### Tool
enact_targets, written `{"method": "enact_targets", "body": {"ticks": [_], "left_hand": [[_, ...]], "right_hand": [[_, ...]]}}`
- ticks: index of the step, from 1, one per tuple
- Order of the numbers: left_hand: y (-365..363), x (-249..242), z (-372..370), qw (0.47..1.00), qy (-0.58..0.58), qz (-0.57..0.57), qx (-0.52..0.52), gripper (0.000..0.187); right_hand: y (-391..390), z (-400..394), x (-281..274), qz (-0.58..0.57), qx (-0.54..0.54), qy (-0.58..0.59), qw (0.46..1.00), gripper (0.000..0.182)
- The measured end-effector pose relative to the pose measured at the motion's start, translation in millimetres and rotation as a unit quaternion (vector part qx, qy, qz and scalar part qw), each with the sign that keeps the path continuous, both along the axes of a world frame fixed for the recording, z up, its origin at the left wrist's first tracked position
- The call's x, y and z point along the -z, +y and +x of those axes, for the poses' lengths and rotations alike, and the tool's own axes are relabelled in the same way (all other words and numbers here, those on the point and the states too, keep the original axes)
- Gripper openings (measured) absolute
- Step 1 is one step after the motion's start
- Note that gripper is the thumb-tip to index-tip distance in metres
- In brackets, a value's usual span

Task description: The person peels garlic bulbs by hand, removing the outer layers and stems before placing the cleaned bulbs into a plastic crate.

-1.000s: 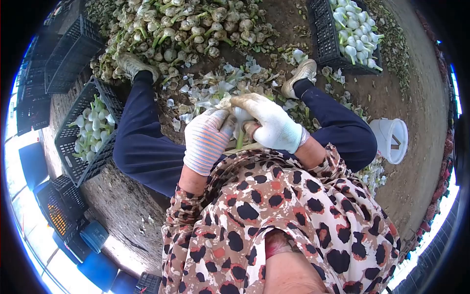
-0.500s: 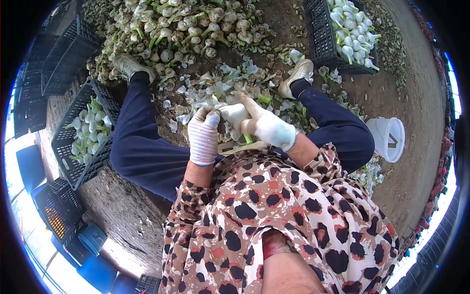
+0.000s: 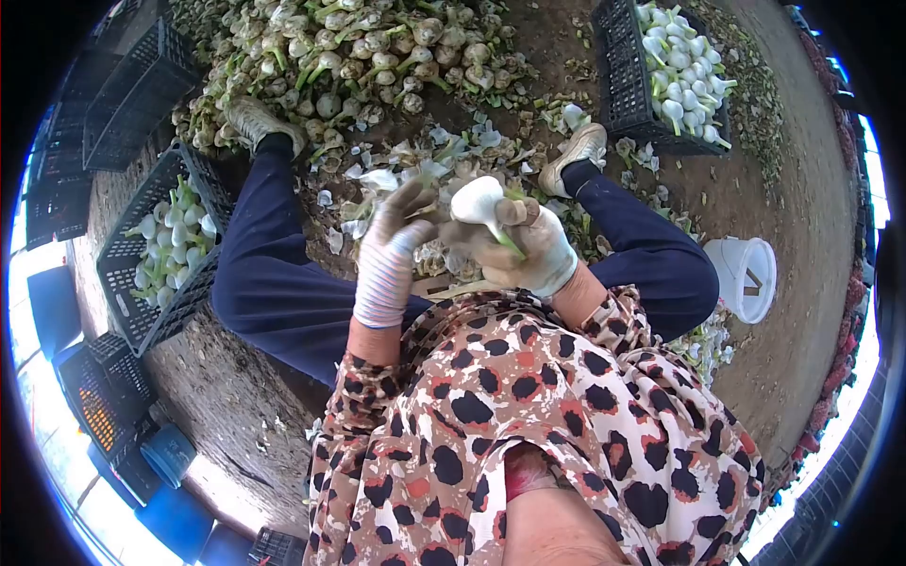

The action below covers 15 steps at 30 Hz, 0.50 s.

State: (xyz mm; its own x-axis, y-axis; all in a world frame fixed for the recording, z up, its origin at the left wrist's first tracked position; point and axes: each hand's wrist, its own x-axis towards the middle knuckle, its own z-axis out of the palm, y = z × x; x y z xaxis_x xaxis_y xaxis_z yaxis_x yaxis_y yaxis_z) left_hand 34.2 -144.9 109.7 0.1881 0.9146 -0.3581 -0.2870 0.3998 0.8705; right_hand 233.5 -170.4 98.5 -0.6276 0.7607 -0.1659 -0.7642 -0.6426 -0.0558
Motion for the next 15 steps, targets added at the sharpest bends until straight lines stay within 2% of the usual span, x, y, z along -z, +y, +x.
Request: {"method": "enact_targets", "body": {"ticks": [1,2,3,4,5,6,7,8,9,11,12,13,14,15], "left_hand": [[-2,-8,9,0.999,0.004,0.035,0.007,0.039],[1,-15,4,0.995,-0.029,0.017,0.092,0.044],[0,-12,4,0.995,-0.03,0.017,0.091,0.044],[-1,-6,6,0.996,0.013,0.016,0.088,0.044],[-2,-2,7,0.995,0.058,0.014,0.086,0.045],[-3,4,8,0.995,0.06,0.024,0.072,0.044],[-5,6,9,0.995,0.059,0.022,0.073,0.044],[-6,6,11,0.993,0.091,0.037,0.06,0.041],[-6,5,13,0.99,0.123,0.051,0.046,0.038],[-7,5,12,0.987,0.145,0.07,0.027,0.032],[-7,10,7,0.981,0.167,0.1,0.02,0.031],[-6,13,2,0.973,0.188,0.13,0.013,0.03],[-3,13,0,0.951,0.245,0.187,0.026,0.021],[-1,7,2,0.951,0.244,0.187,0.025,0.021]], "right_hand": [[-1,-2,2,0.0,-0.003,0.001,1.0,0.05],[-1,-3,1,-0.026,-0.013,-0.028,0.999,0.048],[-1,-5,-1,-0.05,-0.022,-0.057,0.997,0.046],[2,-4,-5,-0.101,-0.016,-0.15,0.983,0.042],[1,-8,-7,-0.101,-0.016,-0.15,0.983,0.042],[-3,-13,-7,-0.021,0.013,-0.328,0.944,0.043],[-5,-16,-8,0.056,0.038,-0.494,0.867,0.044],[-3,-29,4,0.143,0.14,-0.54,0.818,0.05],[-5,-29,8,0.14,0.139,-0.541,0.817,0.05],[-7,-29,10,0.081,0.13,-0.471,0.869,0.054],[-6,-37,8,0.085,0.18,-0.485,0.852,0.047],[-8,-33,3,0.085,0.18,-0.485,0.852,0.047],[-6,-25,-17,0.046,0.107,-0.43,0.895,0.044],[-4,-20,-28,0.007,0.031,-0.37,0.928,0.041]]}}
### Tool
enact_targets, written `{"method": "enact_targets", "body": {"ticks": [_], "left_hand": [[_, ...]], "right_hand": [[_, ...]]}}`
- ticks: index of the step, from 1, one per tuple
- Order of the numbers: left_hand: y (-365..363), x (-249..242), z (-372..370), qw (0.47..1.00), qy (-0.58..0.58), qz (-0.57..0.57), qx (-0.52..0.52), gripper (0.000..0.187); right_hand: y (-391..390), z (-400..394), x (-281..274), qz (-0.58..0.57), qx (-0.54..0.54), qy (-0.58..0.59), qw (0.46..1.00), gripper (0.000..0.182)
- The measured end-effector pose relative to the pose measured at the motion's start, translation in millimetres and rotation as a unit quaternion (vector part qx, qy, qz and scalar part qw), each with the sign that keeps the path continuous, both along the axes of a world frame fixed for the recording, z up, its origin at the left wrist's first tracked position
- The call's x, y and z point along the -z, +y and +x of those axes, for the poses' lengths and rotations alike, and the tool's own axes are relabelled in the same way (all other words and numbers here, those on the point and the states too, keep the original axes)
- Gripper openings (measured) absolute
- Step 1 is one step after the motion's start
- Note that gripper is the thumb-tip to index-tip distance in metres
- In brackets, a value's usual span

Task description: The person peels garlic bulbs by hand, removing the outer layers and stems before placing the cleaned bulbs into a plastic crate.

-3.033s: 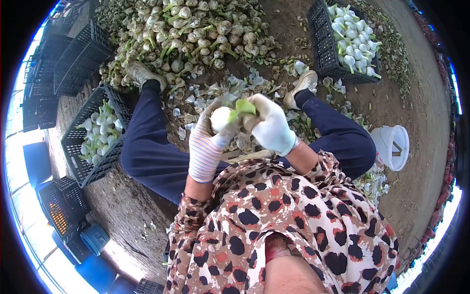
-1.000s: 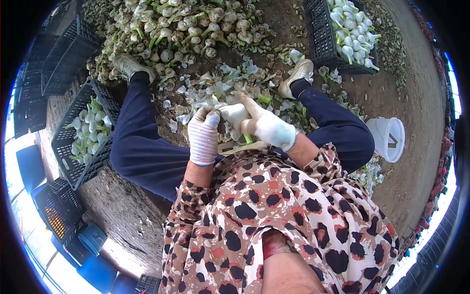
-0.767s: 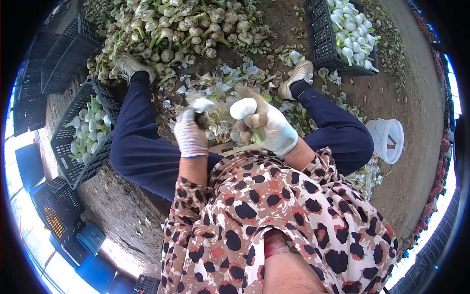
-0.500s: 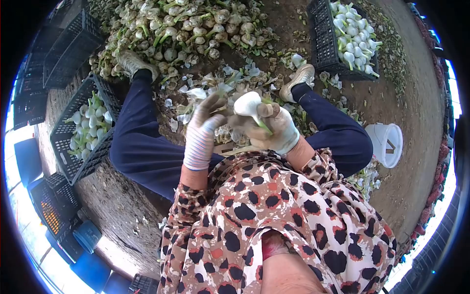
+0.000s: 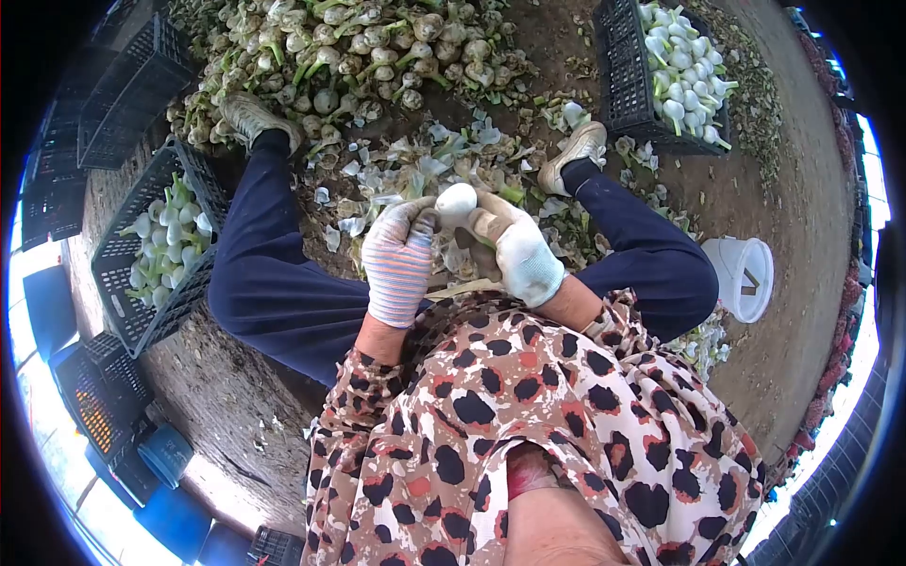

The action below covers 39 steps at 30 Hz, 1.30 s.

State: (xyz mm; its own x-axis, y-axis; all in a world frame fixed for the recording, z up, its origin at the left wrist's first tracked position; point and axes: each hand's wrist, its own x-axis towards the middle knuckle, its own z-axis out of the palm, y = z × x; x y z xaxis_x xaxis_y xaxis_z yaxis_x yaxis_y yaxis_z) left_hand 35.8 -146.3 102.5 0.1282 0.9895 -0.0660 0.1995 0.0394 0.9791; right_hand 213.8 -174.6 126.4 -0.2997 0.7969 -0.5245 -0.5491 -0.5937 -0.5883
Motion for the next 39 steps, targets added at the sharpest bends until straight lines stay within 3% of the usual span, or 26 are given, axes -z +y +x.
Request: {"method": "enact_targets", "body": {"ticks": [1,2,3,4,6,7,10,11,12,14,16,20,21,22,23,24,25,26,28,29,30,31,32,33,35,39], "left_hand": [[2,-8,2,0.999,0.003,-0.023,-0.024,0.017],[4,-12,3,0.998,0.006,-0.044,-0.048,0.015],[6,-3,3,0.982,-0.105,-0.123,-0.099,0.018],[5,1,1,0.982,-0.105,-0.124,-0.1,0.018],[6,10,-7,0.95,-0.257,-0.124,-0.126,0.021],[3,15,-18,0.971,-0.185,-0.124,-0.092,0.023],[4,-21,5,0.971,-0.192,-0.096,-0.102,0.021],[3,-30,8,0.97,-0.224,-0.087,-0.039,0.022],[0,-21,3,0.987,-0.132,-0.088,-0.003,0.021],[5,-3,-8,0.996,-0.049,-0.068,-0.012,0.018],[16,12,-15,0.962,-0.182,-0.181,-0.097,0.015],[23,64,-29,0.882,-0.295,-0.284,-0.232,0.027],[24,84,-36,0.866,-0.308,-0.312,-0.241,0.029],[26,84,-31,0.853,-0.311,-0.293,-0.3,0.03],[26,88,-33,0.852,-0.312,-0.294,-0.301,0.03],[23,99,-38,0.879,-0.271,-0.266,-0.286,0.028],[18,112,-44,0.904,-0.23,-0.237,-0.272,0.026],[12,127,-51,0.926,-0.186,-0.208,-0.255,0.025],[11,153,-64,0.96,-0.099,-0.149,-0.216,0.023],[17,160,-67,0.972,-0.056,-0.119,-0.196,0.023],[42,82,-42,0.885,-0.226,-0.285,-0.292,0.029],[41,89,-42,0.887,-0.23,-0.291,-0.276,0.033],[37,96,-44,0.888,-0.232,-0.298,-0.261,0.037],[41,84,-37,0.887,-0.233,-0.311,-0.25,0.041],[41,91,-32,0.892,-0.228,-0.321,-0.221,0.035],[56,81,-22,0.881,-0.202,-0.367,-0.222,0.026]], "right_hand": [[0,-1,4,-0.001,-0.003,-0.001,1.0,0.041],[0,-2,9,-0.023,0.004,0.083,0.996,0.04],[0,-3,12,-0.046,0.013,0.166,0.985,0.039],[-1,-4,13,-0.047,0.012,0.166,0.985,0.039],[0,-8,5,-0.008,0.044,0.072,0.996,0.04],[1,-6,6,-0.008,0.046,0.071,0.996,0.04],[2,-5,7,0.007,0.034,0.072,0.997,0.044],[3,-8,4,0.046,0.025,-0.016,0.998,0.048],[2,-12,6,0.089,0.019,-0.105,0.99,0.052],[-3,-12,25,0.072,0.033,-0.084,0.993,0.053],[-3,0,34,-0.025,-0.011,0.135,0.991,0.052],[26,-21,45,-0.04,0.048,0.036,0.997,0.054],[42,-35,51,0.013,0.039,0.068,0.997,0.049],[67,-55,43,-0.06,0.012,0.162,0.985,0.051],[80,-106,65,0.15,0.016,0.038,0.988,0.058],[93,-95,-20,0.061,-0.123,0.148,0.979,0.064],[104,-106,-42,0.148,-0.198,0.125,0.961,0.071],[118,-114,-58,0.184,-0.248,0.018,0.951,0.08],[153,-129,-9,0.355,-0.275,-0.188,0.874,0.07],[170,-122,17,0.412,-0.252,-0.344,0.805,0.059],[187,-115,35,0.399,-0.258,-0.492,0.729,0.053],[205,-105,66,0.317,-0.311,-0.568,0.693,0.05],[223,-89,84,0.215,-0.377,-0.6,0.672,0.05],[235,-75,116,0.192,-0.387,-0.626,0.65,0.051],[257,-55,171,0.166,-0.417,-0.671,0.591,0.052],[283,-47,223,0.166,-0.453,-0.692,0.537,0.047]]}}
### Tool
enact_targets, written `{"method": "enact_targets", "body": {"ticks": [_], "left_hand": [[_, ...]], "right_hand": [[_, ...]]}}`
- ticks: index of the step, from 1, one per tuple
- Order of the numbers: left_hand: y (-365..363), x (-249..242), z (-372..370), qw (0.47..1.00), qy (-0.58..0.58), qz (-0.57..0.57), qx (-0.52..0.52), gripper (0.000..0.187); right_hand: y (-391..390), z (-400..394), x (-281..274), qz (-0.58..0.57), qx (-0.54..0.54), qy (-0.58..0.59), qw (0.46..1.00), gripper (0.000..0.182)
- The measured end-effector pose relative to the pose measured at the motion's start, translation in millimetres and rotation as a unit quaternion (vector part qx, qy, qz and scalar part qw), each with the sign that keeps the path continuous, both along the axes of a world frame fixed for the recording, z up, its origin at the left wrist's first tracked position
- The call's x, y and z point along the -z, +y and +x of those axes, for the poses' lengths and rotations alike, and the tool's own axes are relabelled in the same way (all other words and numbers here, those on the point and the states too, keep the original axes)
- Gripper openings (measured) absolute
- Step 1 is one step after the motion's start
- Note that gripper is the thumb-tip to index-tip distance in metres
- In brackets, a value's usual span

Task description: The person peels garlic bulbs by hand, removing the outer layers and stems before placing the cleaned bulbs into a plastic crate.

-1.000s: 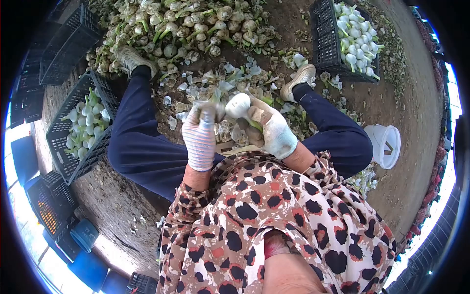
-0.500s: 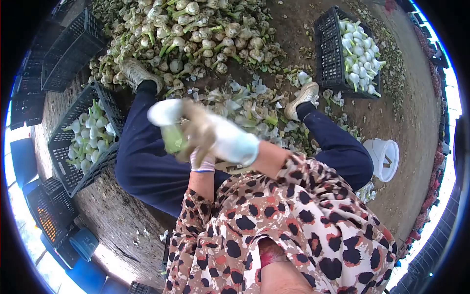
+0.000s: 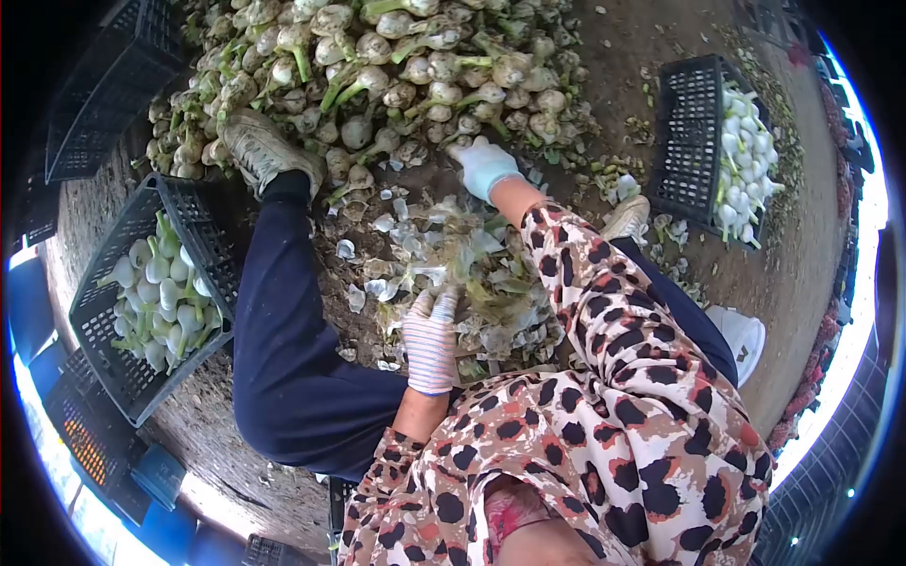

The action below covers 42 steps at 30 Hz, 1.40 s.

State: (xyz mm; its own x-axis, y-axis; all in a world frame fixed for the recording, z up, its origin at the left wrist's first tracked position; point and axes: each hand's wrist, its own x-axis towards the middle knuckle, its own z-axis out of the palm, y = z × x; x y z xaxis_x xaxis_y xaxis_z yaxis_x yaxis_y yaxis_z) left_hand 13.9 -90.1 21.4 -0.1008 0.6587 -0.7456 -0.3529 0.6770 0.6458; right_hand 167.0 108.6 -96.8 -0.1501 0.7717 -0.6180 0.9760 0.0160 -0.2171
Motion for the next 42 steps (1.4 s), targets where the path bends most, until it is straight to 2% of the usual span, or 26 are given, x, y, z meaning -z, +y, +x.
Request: {"method": "enact_targets", "body": {"ticks": [1,3,4,5,6,7,9,11,12,13,15,16,18,19,21,22,23,25,27,29,31,33,35,37,38,42], "left_hand": [[-1,2,-2,1.0,0.011,0.008,0.007,0.023],[-5,11,-6,1.0,-0.008,0.005,0.002,0.024],[-5,15,-6,1.0,-0.001,0.028,-0.003,0.03],[-4,16,-6,0.999,0.005,0.051,-0.008,0.038],[-5,25,-7,0.995,0.04,0.087,0.014,0.051],[-6,32,-8,0.989,0.075,0.122,0.039,0.064],[4,6,-4,0.984,0.035,0.17,0.027,0.071],[3,-5,-2,0.975,-0.053,0.214,0.014,0.072],[0,-13,-2,0.968,-0.139,0.21,0.017,0.073],[-3,-18,-1,0.964,-0.153,0.218,0.014,0.072],[-9,-41,3,0.962,-0.154,0.226,0.024,0.073],[-13,-40,3,0.96,-0.156,0.232,0.031,0.073],[-20,-40,7,0.913,0.136,0.353,0.151,0.071],[-25,-43,9,0.911,0.134,0.358,0.154,0.071],[-27,-63,14,0.793,0.336,0.459,0.217,0.071],[-29,-63,15,0.778,0.358,0.471,0.212,0.072],[-31,-68,16,0.775,0.358,0.475,0.213,0.072],[-33,-78,14,0.764,0.366,0.478,0.234,0.072],[-37,-81,14,0.755,0.368,0.491,0.231,0.072],[-41,-86,15,0.769,0.362,0.473,0.231,0.07],[-44,-84,14,0.767,0.357,0.478,0.235,0.068],[-48,-82,14,0.917,0.092,0.35,0.168,0.07],[-52,-93,17,0.928,0.056,0.333,0.155,0.068],[-52,-108,17,0.961,-0.108,0.228,0.117,0.067],[-52,-101,17,0.951,-0.175,0.238,0.088,0.067],[-55,-95,21,0.943,-0.203,0.257,0.063,0.068]], "right_hand": [[2,-1,5,-0.001,-0.004,0.003,1.0,0.047],[-1,1,20,0.022,0.09,0.06,0.994,0.048],[-9,5,26,0.041,0.143,0.157,0.976,0.046],[-20,9,17,0.038,0.14,0.157,0.977,0.046],[-37,12,-4,-0.09,0.277,0.369,0.883,0.045],[-57,13,-28,-0.211,0.392,0.547,0.709,0.046],[-105,14,-78,-0.263,0.377,0.657,0.597,0.057],[-146,6,-104,-0.258,0.34,0.727,0.538,0.066],[-159,10,-142,-0.303,0.414,0.673,0.533,0.054],[-174,11,-135,-0.22,0.389,0.68,0.581,0.051],[-185,27,-147,-0.149,0.329,0.656,0.662,0.05],[-189,33,-157,-0.14,0.329,0.659,0.662,0.05],[-198,43,-184,-0.11,0.303,0.662,0.676,0.054],[-204,42,-189,-0.103,0.303,0.663,0.676,0.054],[-209,30,-196,-0.029,0.307,0.651,0.694,0.057],[-210,30,-203,0.002,0.289,0.599,0.747,0.054],[-213,33,-207,0.006,0.288,0.601,0.746,0.054],[-219,39,-213,-0.092,0.329,0.63,0.697,0.049],[-226,38,-208,-0.069,0.332,0.622,0.706,0.047],[-233,42,-204,-0.089,0.338,0.659,0.666,0.048],[-236,47,-201,-0.105,0.34,0.665,0.657,0.048],[-240,52,-195,-0.123,0.341,0.669,0.649,0.048],[-243,54,-190,-0.082,0.306,0.694,0.647,0.041],[-246,50,-196,-0.075,0.32,0.691,0.644,0.035],[-245,48,-201,-0.068,0.331,0.689,0.641,0.03],[-244,52,-207,-0.125,0.36,0.676,0.631,0.026]]}}
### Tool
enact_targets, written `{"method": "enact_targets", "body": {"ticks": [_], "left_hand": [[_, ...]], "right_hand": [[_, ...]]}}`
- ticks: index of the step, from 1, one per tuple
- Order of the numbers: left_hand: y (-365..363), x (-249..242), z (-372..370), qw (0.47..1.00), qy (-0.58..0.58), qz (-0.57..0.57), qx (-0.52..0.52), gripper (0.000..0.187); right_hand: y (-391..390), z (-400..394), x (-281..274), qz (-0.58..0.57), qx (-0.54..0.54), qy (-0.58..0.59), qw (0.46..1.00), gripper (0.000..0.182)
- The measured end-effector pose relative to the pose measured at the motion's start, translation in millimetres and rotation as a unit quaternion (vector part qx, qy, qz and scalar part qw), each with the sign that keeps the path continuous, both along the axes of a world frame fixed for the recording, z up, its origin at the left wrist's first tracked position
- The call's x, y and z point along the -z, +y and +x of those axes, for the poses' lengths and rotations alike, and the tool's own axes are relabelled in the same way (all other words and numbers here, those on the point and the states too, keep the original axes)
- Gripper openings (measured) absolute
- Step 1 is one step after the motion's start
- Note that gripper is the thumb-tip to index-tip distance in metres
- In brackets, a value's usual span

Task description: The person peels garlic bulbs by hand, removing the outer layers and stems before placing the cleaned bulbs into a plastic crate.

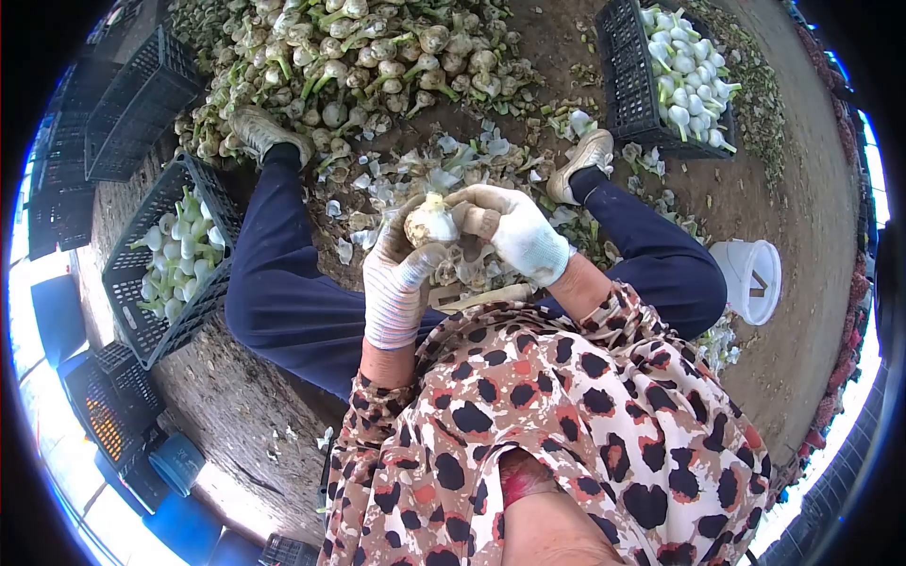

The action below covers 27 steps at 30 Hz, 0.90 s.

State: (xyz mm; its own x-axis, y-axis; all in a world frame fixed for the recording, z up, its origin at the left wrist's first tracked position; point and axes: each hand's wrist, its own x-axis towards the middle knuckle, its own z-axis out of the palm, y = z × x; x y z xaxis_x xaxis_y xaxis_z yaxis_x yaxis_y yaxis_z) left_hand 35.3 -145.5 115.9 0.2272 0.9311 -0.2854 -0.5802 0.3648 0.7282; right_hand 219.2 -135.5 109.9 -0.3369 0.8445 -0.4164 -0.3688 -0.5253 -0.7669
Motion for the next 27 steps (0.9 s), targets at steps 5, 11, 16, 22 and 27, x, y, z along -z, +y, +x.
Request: {"method": "enact_targets", "body": {"ticks": [5,11,16,22,27], "left_hand": [[-9,-1,3,0.967,0.235,0.099,0.024,0.069],[-7,10,-2,0.99,-0.12,-0.076,-0.012,0.054],[-9,35,-13,0.972,-0.194,-0.129,0.022,0.054],[1,-7,7,0.994,0.002,-0.062,0.089,0.071],[-7,-12,7,0.972,0.213,0.016,0.093,0.078]], "right_hand": [[-1,-3,8,0.364,-0.003,-0.382,0.849,0.023],[2,22,66,0.354,-0.019,-0.523,0.775,0.046],[-8,28,35,0.144,0.026,-0.116,0.982,0.042],[-2,16,-3,0.395,-0.003,-0.289,0.872,0.03],[-5,10,-8,0.398,-0.002,-0.315,0.862,0.02]]}}
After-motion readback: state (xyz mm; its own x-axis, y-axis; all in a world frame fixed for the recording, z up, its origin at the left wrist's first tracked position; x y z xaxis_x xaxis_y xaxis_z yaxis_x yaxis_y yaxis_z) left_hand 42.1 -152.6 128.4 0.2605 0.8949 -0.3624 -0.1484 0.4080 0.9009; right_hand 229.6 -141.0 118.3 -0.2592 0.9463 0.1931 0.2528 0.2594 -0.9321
